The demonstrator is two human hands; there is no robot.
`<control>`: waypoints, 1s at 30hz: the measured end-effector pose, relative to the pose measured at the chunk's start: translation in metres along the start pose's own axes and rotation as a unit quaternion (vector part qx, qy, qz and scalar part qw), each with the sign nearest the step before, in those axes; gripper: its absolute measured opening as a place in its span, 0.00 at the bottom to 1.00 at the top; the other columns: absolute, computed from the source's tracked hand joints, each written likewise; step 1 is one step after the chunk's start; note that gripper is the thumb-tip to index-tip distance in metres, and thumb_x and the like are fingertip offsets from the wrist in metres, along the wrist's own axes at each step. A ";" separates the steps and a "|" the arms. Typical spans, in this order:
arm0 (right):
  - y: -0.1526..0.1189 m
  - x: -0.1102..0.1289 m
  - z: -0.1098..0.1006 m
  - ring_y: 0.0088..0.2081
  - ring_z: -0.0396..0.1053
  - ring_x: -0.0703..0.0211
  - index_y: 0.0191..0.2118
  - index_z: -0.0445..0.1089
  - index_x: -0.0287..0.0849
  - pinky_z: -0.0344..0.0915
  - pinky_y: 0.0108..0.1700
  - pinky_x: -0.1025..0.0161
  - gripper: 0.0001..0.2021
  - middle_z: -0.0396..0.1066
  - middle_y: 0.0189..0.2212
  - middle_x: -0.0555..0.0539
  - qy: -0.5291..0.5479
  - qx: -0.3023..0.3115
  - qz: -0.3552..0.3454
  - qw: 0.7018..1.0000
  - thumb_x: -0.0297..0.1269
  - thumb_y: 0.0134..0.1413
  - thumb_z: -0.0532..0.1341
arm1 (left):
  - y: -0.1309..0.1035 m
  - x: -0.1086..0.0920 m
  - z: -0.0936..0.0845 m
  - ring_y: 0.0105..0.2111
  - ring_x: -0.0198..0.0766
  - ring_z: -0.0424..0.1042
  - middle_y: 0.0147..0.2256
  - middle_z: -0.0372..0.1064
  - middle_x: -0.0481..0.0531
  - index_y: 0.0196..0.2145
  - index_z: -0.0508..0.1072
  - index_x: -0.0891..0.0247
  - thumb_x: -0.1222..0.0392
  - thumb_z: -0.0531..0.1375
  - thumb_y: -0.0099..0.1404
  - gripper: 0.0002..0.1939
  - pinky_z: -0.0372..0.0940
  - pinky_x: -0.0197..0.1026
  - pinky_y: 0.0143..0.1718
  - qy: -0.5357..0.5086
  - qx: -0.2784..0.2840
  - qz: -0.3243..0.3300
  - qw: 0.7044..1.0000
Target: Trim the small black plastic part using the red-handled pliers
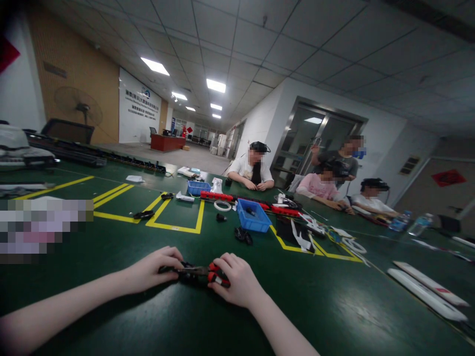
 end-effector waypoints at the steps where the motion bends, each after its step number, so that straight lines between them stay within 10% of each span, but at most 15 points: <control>1: 0.000 0.000 0.000 0.41 0.68 0.53 0.49 0.65 0.44 0.66 0.42 0.56 0.21 0.70 0.43 0.44 -0.001 -0.003 -0.002 1.000 0.42 0.50 0.66 | 0.000 0.000 0.000 0.46 0.42 0.67 0.45 0.69 0.52 0.43 0.77 0.57 0.64 0.61 0.64 0.09 0.62 0.44 0.49 0.000 0.000 -0.001 1.000; 30: 0.002 0.001 -0.002 0.40 0.68 0.54 0.47 0.67 0.42 0.66 0.40 0.57 0.19 0.71 0.41 0.43 -0.014 0.005 -0.005 1.000 0.43 0.50 0.65 | 0.000 -0.001 -0.001 0.45 0.42 0.67 0.44 0.68 0.52 0.45 0.77 0.56 0.62 0.60 0.66 0.11 0.63 0.44 0.48 0.004 0.016 0.019 1.000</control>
Point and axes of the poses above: each hand's wrist, its own y-axis towards the middle knuckle, its own z-axis out of the palm, x = y × z, the point moved 10 cm from there along y, towards the middle knuckle
